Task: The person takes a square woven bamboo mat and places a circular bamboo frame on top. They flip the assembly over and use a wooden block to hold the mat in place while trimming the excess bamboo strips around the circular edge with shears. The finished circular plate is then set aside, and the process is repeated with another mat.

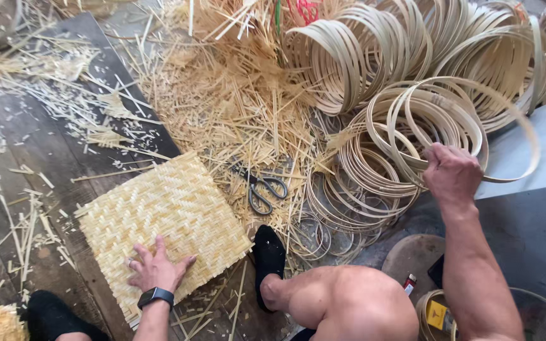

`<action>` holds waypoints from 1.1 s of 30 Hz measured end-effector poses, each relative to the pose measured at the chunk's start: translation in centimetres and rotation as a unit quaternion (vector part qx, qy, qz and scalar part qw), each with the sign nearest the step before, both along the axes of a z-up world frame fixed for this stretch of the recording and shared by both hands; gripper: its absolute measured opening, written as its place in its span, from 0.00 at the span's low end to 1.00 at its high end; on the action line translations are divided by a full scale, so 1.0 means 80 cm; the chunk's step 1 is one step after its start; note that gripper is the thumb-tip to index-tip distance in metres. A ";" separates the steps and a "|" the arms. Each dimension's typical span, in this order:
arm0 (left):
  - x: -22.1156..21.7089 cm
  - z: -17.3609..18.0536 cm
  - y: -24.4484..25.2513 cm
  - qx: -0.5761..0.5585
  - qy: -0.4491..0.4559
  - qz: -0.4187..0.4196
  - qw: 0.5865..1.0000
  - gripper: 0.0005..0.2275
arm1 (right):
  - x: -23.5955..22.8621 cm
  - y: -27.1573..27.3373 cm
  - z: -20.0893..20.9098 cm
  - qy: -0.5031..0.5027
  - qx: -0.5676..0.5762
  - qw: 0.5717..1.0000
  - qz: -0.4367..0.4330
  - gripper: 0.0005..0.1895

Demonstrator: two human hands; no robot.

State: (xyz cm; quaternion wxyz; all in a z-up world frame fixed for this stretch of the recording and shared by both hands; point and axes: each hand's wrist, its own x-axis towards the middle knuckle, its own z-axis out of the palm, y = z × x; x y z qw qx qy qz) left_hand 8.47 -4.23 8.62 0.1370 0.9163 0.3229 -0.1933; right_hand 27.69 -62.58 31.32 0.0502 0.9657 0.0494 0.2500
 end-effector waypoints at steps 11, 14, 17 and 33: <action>0.083 0.218 0.011 -0.458 -0.401 0.110 0.785 0.43 | -0.080 0.226 0.209 -0.016 -0.085 0.880 0.467 0.10; 0.076 0.274 0.047 -0.737 -0.328 0.198 0.557 0.33 | -0.089 0.278 0.204 0.095 -0.156 0.840 0.512 0.13; 0.034 0.279 0.079 -0.764 -0.361 0.117 0.521 0.27 | -0.072 0.313 0.178 0.204 -0.194 0.811 0.512 0.16; -0.035 0.260 0.075 -0.700 -0.357 0.231 0.573 0.18 | -0.042 0.440 0.089 0.428 0.335 0.778 0.314 0.25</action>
